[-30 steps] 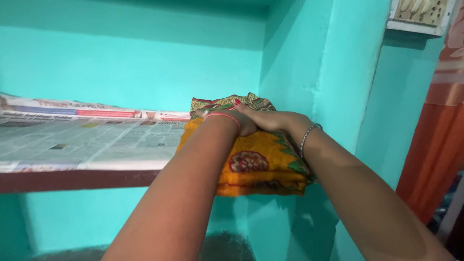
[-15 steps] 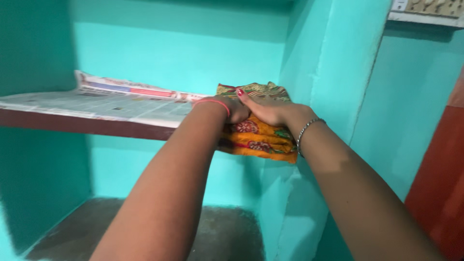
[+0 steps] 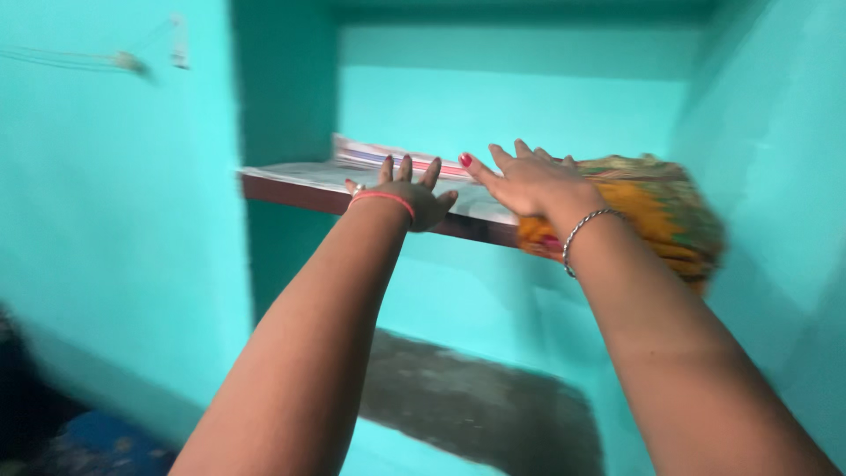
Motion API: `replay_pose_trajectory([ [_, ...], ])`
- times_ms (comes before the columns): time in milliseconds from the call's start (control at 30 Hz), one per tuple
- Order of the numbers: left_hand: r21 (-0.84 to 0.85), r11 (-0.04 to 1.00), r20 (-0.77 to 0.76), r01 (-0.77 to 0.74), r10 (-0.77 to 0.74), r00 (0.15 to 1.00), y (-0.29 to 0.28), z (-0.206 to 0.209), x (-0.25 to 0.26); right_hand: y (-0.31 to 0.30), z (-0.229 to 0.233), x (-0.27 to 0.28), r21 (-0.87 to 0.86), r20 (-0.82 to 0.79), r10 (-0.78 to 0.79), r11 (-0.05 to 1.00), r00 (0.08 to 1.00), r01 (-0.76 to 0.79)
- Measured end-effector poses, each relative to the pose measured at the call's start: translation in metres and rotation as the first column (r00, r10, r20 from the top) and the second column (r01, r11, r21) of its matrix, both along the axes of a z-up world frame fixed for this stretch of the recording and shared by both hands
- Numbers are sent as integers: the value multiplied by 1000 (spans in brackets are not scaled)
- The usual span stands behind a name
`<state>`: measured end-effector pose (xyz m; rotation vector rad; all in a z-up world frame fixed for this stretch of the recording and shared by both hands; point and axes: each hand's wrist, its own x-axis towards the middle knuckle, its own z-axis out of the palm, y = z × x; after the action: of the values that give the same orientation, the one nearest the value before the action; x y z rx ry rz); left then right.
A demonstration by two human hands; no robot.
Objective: The person folds a newspaper and places it on a wall shelf. Then the person picks up folded garments from a bed and places them on the shelf one by one. The person continues to fold and place additional garments on the shelf.
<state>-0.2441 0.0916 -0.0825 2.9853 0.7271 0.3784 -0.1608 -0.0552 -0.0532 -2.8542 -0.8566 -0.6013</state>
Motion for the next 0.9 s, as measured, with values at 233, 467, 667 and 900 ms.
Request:
replay_pose_trajectory([
  [233, 66, 961, -77, -269, 274, 959, 88, -17, -120, 134, -27, -75, -44, 92, 412, 911, 907, -409],
  [467, 59, 896, -59, -439, 442, 895, 150, -26, -252, 235, -43, -190, -47, 92, 590, 808, 802, -588],
  [667, 98, 796, -100, -598, 605, 790, 182, -42, -355, 294, -70, -281, -27, 79, 778, 627, 623, -779],
  [900, 102, 660, -98, -744, 751, 653, 214, -54, -444, 352, -90, -361, -46, 22, 884, 468, 468, -882],
])
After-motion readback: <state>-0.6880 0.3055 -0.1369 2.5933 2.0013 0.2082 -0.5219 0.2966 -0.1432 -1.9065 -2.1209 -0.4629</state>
